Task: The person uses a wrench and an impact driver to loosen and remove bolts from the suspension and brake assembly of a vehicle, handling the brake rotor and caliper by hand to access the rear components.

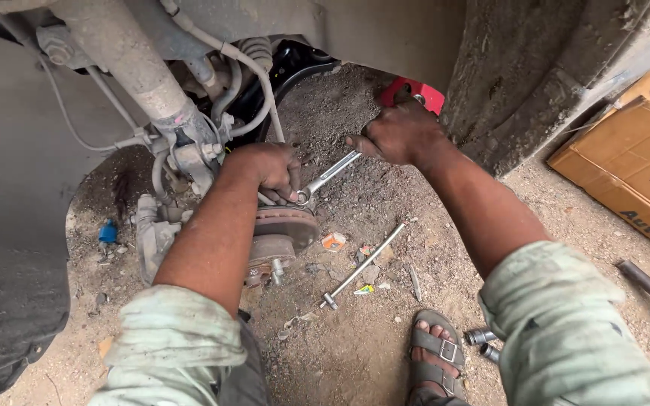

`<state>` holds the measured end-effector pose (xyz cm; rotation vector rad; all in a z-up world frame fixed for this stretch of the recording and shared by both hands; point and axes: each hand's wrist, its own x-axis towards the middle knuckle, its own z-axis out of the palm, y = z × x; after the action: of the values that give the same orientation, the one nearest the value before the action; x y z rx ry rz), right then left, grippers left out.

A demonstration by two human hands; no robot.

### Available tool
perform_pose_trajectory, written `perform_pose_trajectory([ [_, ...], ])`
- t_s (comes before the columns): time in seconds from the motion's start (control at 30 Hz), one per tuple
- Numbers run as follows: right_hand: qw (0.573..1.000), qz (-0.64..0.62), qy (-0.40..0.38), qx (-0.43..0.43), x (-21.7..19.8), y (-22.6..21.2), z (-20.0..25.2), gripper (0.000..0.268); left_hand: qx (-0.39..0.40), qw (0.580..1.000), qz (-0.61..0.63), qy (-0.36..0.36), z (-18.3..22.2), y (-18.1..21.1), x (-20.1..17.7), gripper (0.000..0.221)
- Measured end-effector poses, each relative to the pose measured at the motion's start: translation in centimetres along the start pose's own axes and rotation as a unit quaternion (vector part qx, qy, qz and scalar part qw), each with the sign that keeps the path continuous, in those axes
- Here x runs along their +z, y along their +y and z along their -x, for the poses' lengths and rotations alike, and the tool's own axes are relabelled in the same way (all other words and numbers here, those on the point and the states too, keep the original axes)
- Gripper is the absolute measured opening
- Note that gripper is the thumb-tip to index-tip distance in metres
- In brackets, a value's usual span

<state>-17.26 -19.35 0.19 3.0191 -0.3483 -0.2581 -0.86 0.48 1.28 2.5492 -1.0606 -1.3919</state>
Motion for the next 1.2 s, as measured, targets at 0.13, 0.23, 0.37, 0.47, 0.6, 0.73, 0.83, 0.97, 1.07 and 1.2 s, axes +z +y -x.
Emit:
perform_pose_trajectory([
  [0.13,0.999,-0.035,-0.005,-0.031,0.5,0.4,-2.8,0.081,-0.036,0.999,0.014,0.010,0.0,0.0,0.0,0.014],
  [0.23,0.998,-0.002,0.025,-0.057,0.2,0.1,-4.1,0.077,-0.041,0.999,-0.006,-0.008,-0.5,0.1,0.1,0.011],
  [0.37,0.998,-0.047,0.012,-0.029,-0.1,-0.3,-3.5,0.074,-0.018,1.000,-0.020,-0.015,-0.4,0.0,-0.3,0.013],
  [0.47,0.999,-0.035,-0.017,0.007,-0.4,-0.8,-2.9,0.076,-0.025,0.999,-0.026,-0.010,0.0,-0.2,-0.3,0.013],
  [0.6,0.999,-0.023,-0.006,0.023,-0.6,-1.3,-2.9,0.069,-0.011,0.999,-0.025,-0.029,-0.8,-0.7,-0.5,0.013],
  [0.73,0.998,-0.036,-0.003,0.042,-0.6,-1.6,-2.9,0.055,0.018,0.998,-0.033,-0.040,-1.8,-1.4,-0.7,0.016],
  [0.83,0.998,-0.028,0.005,0.051,-0.3,-1.5,-3.0,0.054,0.015,0.998,-0.053,-0.042,-2.0,-1.5,-1.0,0.018],
  [0.97,0.994,-0.059,0.081,0.046,1.2,-1.6,-3.2,0.052,0.008,0.996,-0.076,-0.038,-1.7,-1.8,-0.6,0.025],
  [1.07,0.991,-0.058,0.103,0.063,2.0,-1.3,-2.7,0.055,0.033,0.992,-0.121,-0.028,-2.6,-1.3,-1.2,0.031],
  [1.2,0.995,-0.091,0.008,0.044,1.4,-2.0,-2.4,0.055,0.042,0.991,-0.120,-0.044,-3.5,-4.0,-0.6,0.032],
])
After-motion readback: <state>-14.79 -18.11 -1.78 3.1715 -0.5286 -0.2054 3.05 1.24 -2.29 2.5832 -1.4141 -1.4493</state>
